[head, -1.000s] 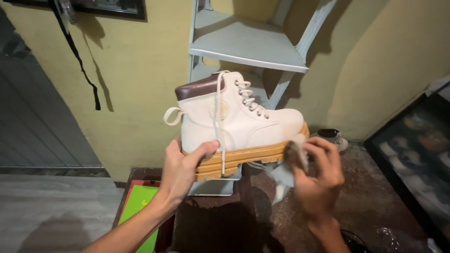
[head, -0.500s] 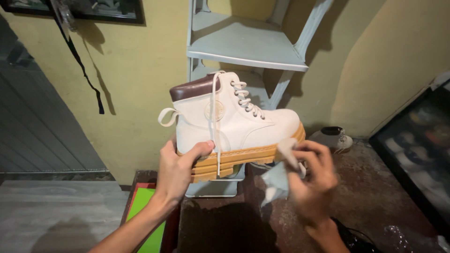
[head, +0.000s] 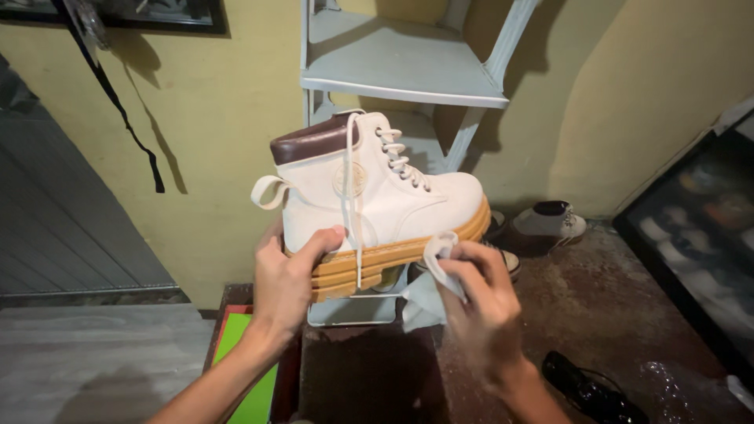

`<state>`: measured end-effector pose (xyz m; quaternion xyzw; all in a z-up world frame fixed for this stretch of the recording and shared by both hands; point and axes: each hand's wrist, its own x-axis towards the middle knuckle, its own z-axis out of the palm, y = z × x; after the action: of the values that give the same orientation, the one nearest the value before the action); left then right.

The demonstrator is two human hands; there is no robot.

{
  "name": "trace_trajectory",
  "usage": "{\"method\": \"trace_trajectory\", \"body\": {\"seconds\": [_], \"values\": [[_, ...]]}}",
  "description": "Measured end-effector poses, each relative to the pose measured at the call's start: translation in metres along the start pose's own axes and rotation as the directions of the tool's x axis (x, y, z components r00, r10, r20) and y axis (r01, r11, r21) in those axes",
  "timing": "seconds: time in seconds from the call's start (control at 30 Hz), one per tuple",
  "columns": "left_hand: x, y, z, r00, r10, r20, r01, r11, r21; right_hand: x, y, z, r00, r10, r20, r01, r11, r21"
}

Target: The person wipes a black leather shoe with a white cloth, rotating it to clean the upper, sides, and sole. The person then picks up a white high-top boot and wipes its upper and sole with the same cloth.

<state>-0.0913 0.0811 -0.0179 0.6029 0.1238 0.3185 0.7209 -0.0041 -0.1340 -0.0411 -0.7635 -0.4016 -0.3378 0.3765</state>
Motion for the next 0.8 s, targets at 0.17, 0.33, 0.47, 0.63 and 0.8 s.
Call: {"method": "trace_trajectory", "body": {"seconds": [0.17, 0.33, 0.47, 0.63, 0.8], "values": [[0.0, 0.001, -0.002, 0.99, -0.141, -0.022, 0.14, 0.99, -0.036, 0.003, 0.019, -0.008, 0.987, 0.147, -0.065, -0.152, 0.986, -0.071], [-0.004, 0.0, 0.005, 0.999, -0.034, -0.034, 0.032, 0.997, -0.066, -0.014, 0.006, 0.006, 0.999, -0.004, -0.05, 0.003, 1.0, -0.016], [-0.004, -0.004, 0.009, 0.999, 0.012, -0.03, -0.015, 0.996, -0.082, -0.005, 0.015, 0.006, 0.999, 0.033, 0.004, -0.033, 0.999, -0.025], [-0.01, -0.007, 0.011, 0.999, 0.033, -0.004, -0.033, 0.998, -0.054, -0.006, 0.006, 0.002, 0.999, -0.032, -0.018, 0.032, 0.999, -0.037], [-0.009, -0.005, 0.013, 0.999, 0.025, -0.023, -0.027, 0.996, -0.083, 0.007, -0.007, -0.005, 0.995, 0.095, 0.016, -0.093, 0.992, -0.08]]}}
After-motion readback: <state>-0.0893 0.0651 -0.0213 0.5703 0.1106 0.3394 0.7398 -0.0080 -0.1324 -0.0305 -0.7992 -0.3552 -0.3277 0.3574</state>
